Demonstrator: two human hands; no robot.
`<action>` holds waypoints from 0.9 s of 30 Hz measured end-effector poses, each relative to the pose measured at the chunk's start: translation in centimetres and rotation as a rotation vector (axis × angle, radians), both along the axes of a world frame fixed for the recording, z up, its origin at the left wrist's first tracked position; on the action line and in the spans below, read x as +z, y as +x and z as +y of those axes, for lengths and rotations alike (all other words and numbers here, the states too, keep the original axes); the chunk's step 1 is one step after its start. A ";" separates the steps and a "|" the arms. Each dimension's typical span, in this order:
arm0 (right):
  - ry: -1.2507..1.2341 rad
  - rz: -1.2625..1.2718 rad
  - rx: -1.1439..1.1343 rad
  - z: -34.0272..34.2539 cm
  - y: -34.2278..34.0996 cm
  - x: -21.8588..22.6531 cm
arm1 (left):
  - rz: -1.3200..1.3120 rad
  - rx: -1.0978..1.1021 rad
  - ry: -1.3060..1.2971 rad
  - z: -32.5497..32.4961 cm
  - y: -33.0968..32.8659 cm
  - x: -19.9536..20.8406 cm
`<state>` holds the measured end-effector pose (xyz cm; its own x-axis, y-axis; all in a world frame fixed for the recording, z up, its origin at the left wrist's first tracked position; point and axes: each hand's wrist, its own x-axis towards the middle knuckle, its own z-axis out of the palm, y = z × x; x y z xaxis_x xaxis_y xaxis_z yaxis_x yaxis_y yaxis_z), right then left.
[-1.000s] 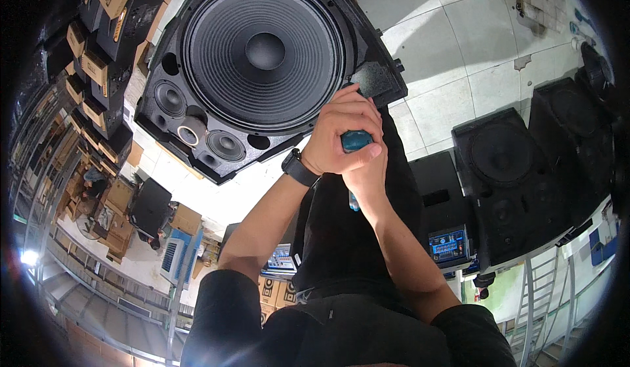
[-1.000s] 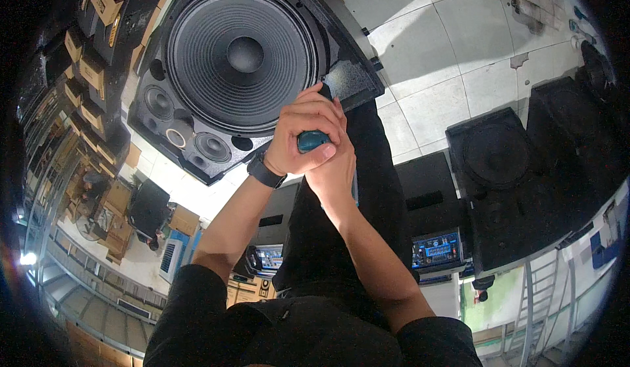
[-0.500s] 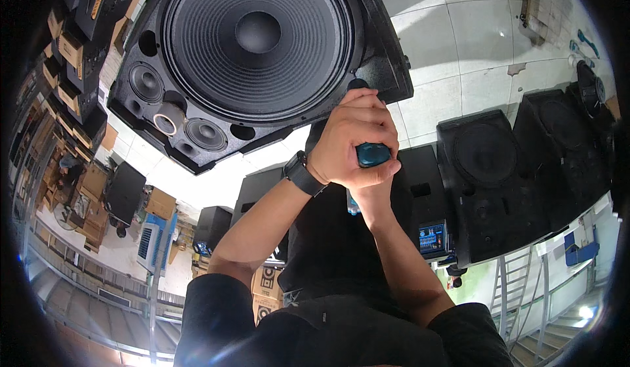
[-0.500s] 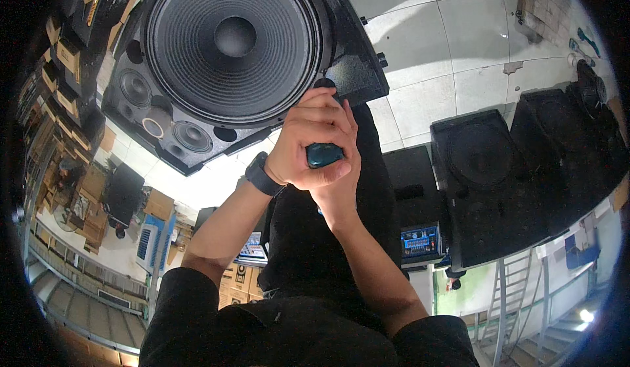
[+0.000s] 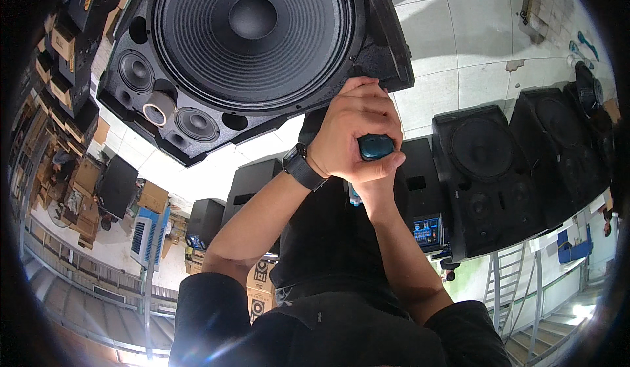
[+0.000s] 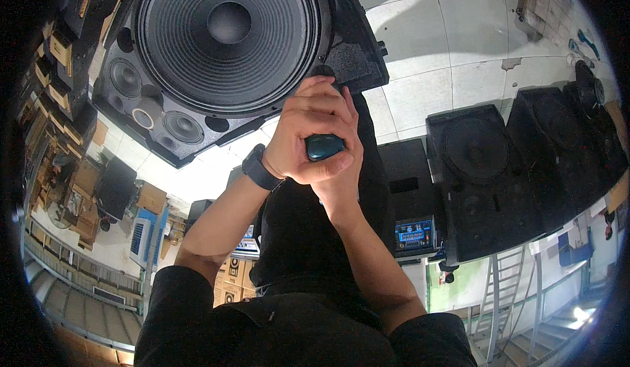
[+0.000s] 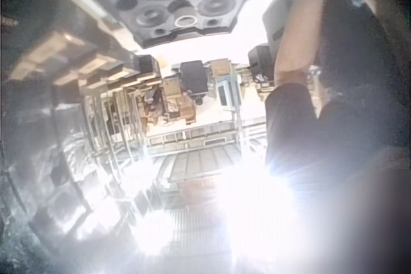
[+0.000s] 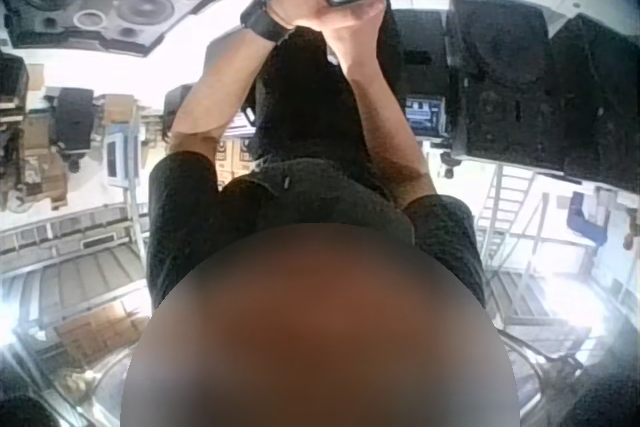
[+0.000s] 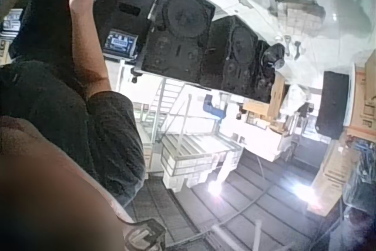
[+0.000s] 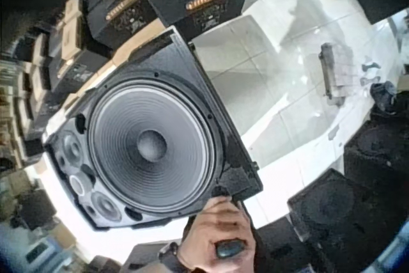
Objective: The person uses a cordless drill to drive screws into the frame of a large speaker. They repeatedly position the drill, drive screws, and reposition the speaker to access different screw holes around the perimeter.
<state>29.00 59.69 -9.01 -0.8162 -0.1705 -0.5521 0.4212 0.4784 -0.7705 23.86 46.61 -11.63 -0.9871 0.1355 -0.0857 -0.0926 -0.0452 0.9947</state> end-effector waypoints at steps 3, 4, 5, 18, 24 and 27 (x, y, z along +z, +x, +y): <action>-0.051 -0.061 -0.008 0.2 0.1 0.1 | 0.009 -0.004 0.001 -0.1 0.1 -0.1; -0.063 -0.069 -0.013 0.4 0.2 0.0 | 0.015 -0.014 -0.004 -0.2 0.1 -0.1; -0.065 -0.049 -0.022 0.4 0.4 -0.4 | 0.009 -0.007 -0.006 -0.2 0.1 -0.2; -0.037 0.065 -0.043 0.4 1.1 -1.4 | 0.011 0.007 -0.010 -0.4 0.1 -0.4; -0.041 0.050 -0.040 0.3 0.9 -1.5 | 0.001 0.010 -0.009 -0.3 0.3 -0.5; 0.024 0.149 0.040 -0.4 0.0 -0.9 | 0.017 0.037 -0.008 -0.3 0.4 -0.6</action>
<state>29.04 59.31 -9.95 -0.8823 -0.1923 -0.4296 0.2834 0.5118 -0.8110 24.28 46.28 -12.20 -0.9927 0.0986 -0.0698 -0.0740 -0.0400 0.9965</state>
